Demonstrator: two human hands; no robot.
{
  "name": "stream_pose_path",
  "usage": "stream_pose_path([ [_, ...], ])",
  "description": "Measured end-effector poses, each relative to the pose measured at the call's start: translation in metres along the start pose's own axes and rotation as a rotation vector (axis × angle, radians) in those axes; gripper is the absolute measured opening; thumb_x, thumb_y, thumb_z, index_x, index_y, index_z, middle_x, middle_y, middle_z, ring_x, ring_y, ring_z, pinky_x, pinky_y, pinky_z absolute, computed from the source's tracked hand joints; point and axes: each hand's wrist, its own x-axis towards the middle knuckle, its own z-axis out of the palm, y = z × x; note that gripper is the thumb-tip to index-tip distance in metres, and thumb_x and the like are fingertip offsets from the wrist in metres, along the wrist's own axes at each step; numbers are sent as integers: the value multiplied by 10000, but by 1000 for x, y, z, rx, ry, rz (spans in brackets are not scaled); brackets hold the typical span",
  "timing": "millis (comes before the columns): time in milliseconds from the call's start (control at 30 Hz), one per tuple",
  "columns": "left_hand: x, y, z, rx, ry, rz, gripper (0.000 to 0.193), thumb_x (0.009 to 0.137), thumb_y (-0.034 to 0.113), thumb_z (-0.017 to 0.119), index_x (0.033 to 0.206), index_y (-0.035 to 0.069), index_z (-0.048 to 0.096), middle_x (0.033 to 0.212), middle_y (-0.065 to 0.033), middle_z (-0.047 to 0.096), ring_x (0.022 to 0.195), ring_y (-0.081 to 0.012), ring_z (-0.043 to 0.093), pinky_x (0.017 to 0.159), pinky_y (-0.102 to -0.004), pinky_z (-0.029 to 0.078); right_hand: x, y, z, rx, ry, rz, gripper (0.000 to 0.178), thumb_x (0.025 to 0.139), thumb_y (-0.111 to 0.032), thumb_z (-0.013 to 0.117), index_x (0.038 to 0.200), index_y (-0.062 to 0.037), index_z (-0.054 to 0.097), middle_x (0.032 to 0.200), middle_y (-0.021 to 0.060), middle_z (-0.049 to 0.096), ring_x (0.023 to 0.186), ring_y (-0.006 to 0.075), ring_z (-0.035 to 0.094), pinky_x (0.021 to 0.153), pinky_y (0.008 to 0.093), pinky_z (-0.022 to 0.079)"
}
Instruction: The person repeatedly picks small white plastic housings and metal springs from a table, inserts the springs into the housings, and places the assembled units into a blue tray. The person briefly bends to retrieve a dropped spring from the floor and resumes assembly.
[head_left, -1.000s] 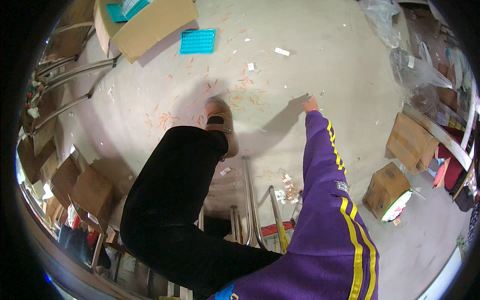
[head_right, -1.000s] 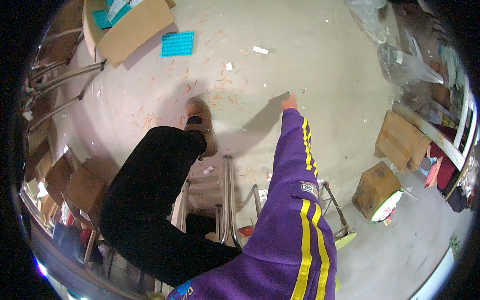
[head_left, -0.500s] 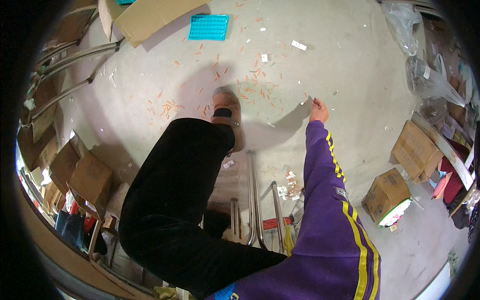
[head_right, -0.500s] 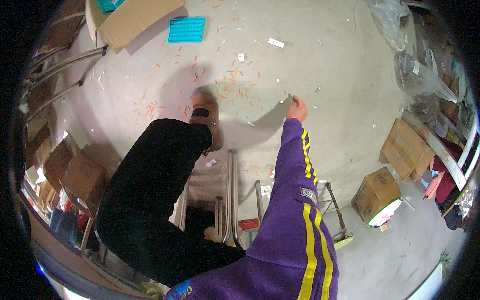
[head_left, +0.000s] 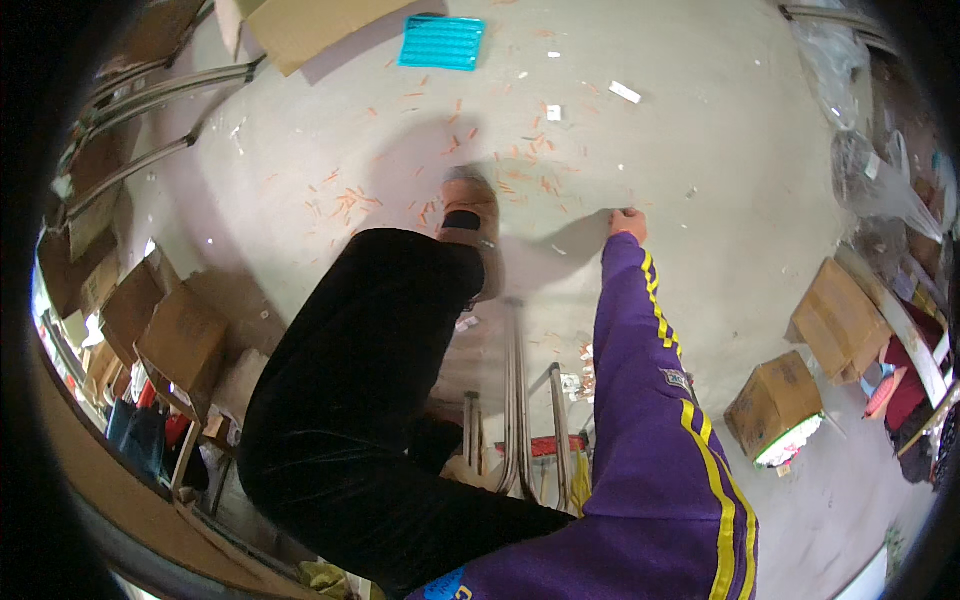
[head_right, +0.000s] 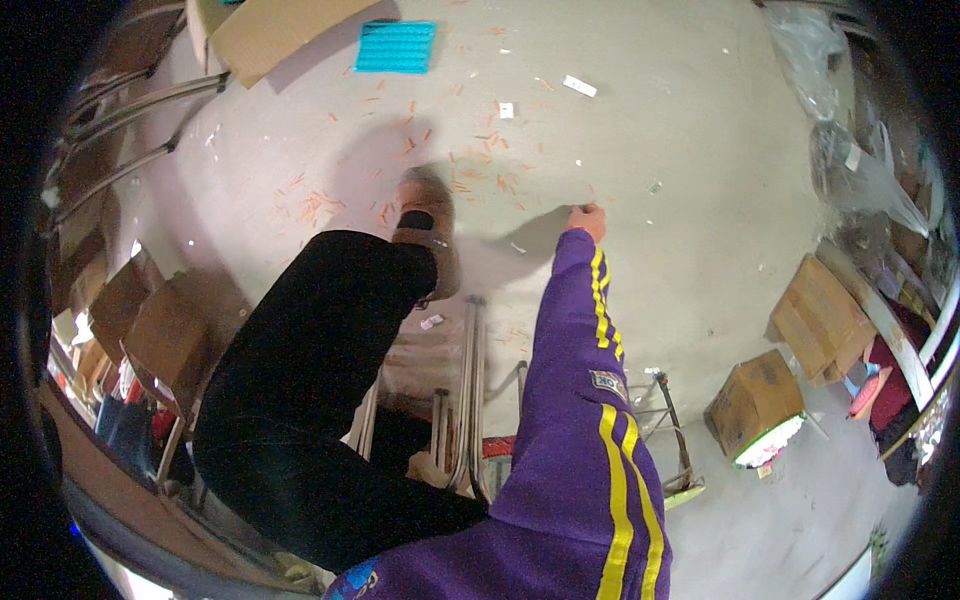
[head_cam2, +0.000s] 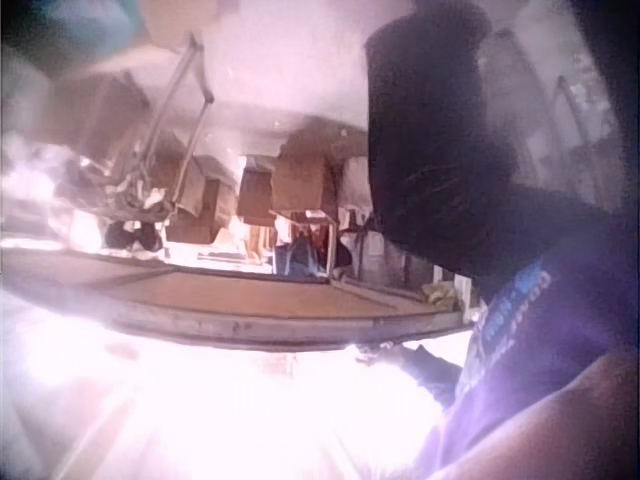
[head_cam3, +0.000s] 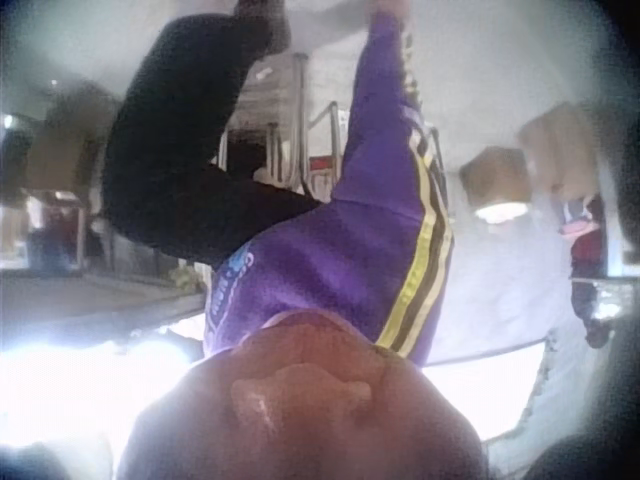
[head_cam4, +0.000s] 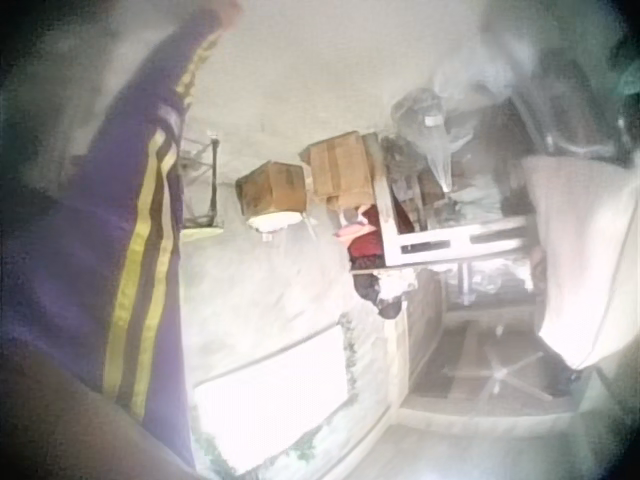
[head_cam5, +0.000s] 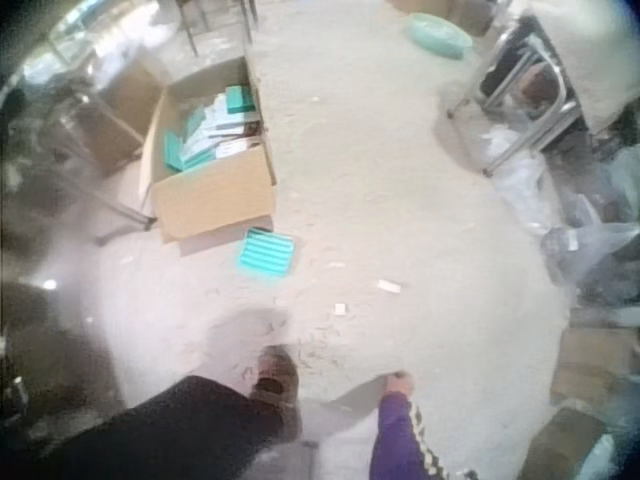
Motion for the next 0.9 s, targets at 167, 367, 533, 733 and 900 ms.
stream_pose_path([
  [167,19,-18,-46,-42,95,-23,527,983,293,470,1432,33,375,1394,-133,448,1288,-247,427,1091,-370,297,-4,-27,-14,-369,-116,-193,252,701,-197,639,923,-135,741,899,150,712,839,347,690,748,424,544],
  [367,4,-35,-83,-73,250,-106,506,988,270,484,1427,37,388,1378,-130,465,1274,-245,446,1077,-363,318,-19,-21,-8,-515,-232,-410,257,776,-286,594,899,-94,712,931,185,699,870,363,678,775,460,533],
  [533,-23,-5,-53,-573,120,-111,433,976,255,540,1351,61,448,1213,-48,543,986,-108,548,766,-223,430,-88,82,-28,-1174,-650,-822,296,827,-333,559,900,-103,730,940,156,708,883,312,687,763,452,541],
  [733,-41,63,-22,-786,-208,-86,189,952,198,561,1116,110,531,1038,8,540,806,-70,525,650,-189,417,-172,120,-91,-1440,-1244,-1029,374,837,-451,530,1075,-233,720,1121,32,696,1024,263,669,845,435,533],
  [900,-45,75,-14,-928,-247,-38,132,948,156,568,1030,55,544,809,-28,569,661,-89,553,586,-218,431,-170,27,-97,-1243,-890,-1280,367,840,-415,475,1032,-225,723,1100,69,692,1018,278,663,875,454,521],
])
